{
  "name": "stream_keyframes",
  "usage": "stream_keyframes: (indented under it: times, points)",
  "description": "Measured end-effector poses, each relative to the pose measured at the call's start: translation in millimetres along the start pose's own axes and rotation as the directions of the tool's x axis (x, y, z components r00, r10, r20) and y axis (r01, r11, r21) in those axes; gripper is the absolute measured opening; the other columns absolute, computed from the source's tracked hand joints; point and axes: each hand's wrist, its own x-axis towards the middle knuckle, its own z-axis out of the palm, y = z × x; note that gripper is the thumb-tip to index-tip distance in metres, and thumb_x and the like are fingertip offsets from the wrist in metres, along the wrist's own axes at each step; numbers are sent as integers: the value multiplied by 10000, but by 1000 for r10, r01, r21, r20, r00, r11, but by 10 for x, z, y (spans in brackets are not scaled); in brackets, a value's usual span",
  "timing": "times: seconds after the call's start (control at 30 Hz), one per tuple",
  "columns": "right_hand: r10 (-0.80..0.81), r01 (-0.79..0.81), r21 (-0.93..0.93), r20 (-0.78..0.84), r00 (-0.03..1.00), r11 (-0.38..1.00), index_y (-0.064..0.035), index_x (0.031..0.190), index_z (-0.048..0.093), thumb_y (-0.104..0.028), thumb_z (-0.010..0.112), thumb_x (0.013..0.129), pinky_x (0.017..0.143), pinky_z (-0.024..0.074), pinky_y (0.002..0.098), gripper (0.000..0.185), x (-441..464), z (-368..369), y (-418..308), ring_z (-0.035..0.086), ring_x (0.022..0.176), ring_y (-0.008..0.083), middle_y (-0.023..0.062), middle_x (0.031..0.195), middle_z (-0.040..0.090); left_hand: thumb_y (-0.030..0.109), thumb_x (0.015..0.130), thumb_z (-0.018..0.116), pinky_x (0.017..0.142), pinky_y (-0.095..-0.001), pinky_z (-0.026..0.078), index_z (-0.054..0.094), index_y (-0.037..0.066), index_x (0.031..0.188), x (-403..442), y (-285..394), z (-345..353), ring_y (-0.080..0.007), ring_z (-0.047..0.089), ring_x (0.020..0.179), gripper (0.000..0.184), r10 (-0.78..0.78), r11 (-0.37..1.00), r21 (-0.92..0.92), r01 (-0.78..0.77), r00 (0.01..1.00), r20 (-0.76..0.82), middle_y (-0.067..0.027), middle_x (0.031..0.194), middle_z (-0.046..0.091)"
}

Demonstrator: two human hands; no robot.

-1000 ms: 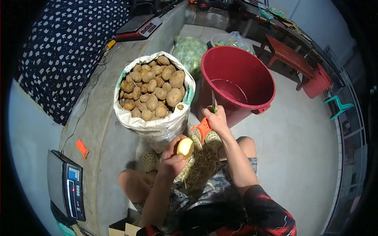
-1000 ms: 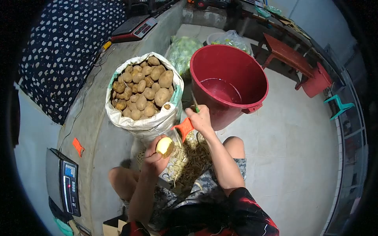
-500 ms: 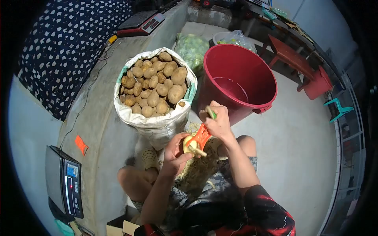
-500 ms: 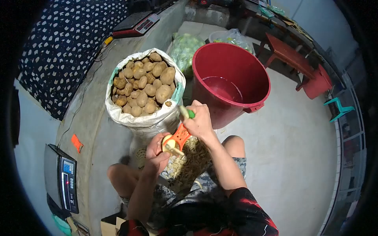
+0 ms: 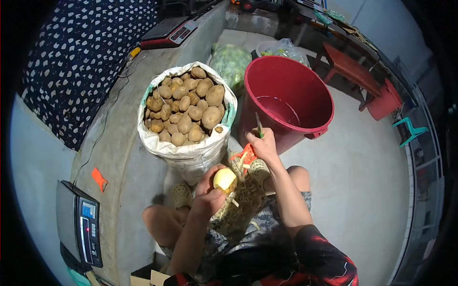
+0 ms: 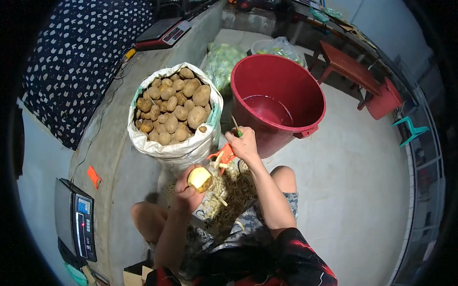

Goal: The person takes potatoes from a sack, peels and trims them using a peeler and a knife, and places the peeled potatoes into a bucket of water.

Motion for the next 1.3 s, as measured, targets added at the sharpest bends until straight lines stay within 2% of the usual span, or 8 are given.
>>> stream_keyframes:
  times: [0.2, 0.47, 0.6, 0.67, 0.83, 1.0, 1.13, 1.3]
  points:
    - [-219, 217, 33, 75, 973, 976, 39, 617, 539, -202, 643, 668, 512, 314, 410, 268, -103, -49, -280, 431, 544, 268, 171, 552, 396, -73, 748, 582, 1019, -353, 393, 419, 16, 1306, -3, -57, 57, -208, 503, 1152, 588, 103, 966, 243, -87, 993, -53, -87, 1202, 506]
    - [-63, 54, 79, 127, 990, 995, 43, 618, 551, -171, 641, 683, 530, 334, 371, 242, -149, -37, -357, 436, 541, 226, 139, 559, 414, -25, 737, 642, 980, -345, 418, 412, 17, 1332, -57, 73, 134, -213, 530, 1109, 640, 21, 936, 350, 41, 985, -171, -94, 1164, 531]
    - [-130, 130, 0, 52, 990, 991, 34, 624, 546, -171, 637, 682, 516, 325, 379, 232, 0, -19, -71, 412, 537, 208, 127, 541, 388, -36, 739, 644, 988, -325, 407, 417, 9, 1321, 1, 54, 54, -200, 524, 1117, 627, 35, 997, 64, -34, 999, -19, -85, 1175, 529]
    - [194, -207, 175, 89, 977, 963, 37, 615, 531, -173, 636, 685, 510, 320, 375, 245, -3, 15, 27, 411, 536, 179, 114, 540, 378, -48, 734, 638, 993, -321, 406, 419, 5, 1316, 6, 57, 62, -192, 523, 1124, 625, 26, 999, 21, -26, 1000, -6, -85, 1182, 530]
    - [-256, 254, 47, 47, 965, 966, 34, 572, 493, -148, 637, 682, 502, 311, 375, 256, -143, -36, -374, 408, 538, 154, 94, 493, 364, -70, 731, 627, 994, -336, 407, 424, 9, 1310, -19, -13, 97, -196, 522, 1130, 619, 94, 985, 153, -75, 988, -123, -85, 1176, 530]
    - [169, -181, 212, 71, 983, 960, 30, 585, 500, -140, 631, 690, 500, 312, 370, 239, -11, 16, -92, 407, 526, 150, 106, 491, 370, -70, 754, 606, 1004, -349, 392, 427, 20, 1308, 12, 50, 99, -207, 516, 1144, 590, 56, 996, -72, -54, 998, 39, -85, 1193, 533]
    - [-326, 323, 50, 50, 944, 945, 20, 604, 517, -146, 628, 700, 496, 306, 367, 222, -182, -112, -521, 387, 524, 145, 99, 484, 329, 43, 736, 681, 1040, -387, 362, 431, 26, 1307, 8, -29, 88, -227, 507, 1160, 623, 114, 983, 161, -92, 985, -131, -84, 1202, 531]
    - [-8, 4, 121, 35, 999, 993, 22, 605, 526, -159, 642, 700, 499, 314, 375, 235, -2, -41, -76, 401, 525, 155, 102, 478, 352, -3, 727, 650, 1058, -366, 341, 414, 16, 1338, -13, -27, -18, -213, 470, 1204, 655, 63, 995, -69, -66, 997, -33, -77, 1234, 513]
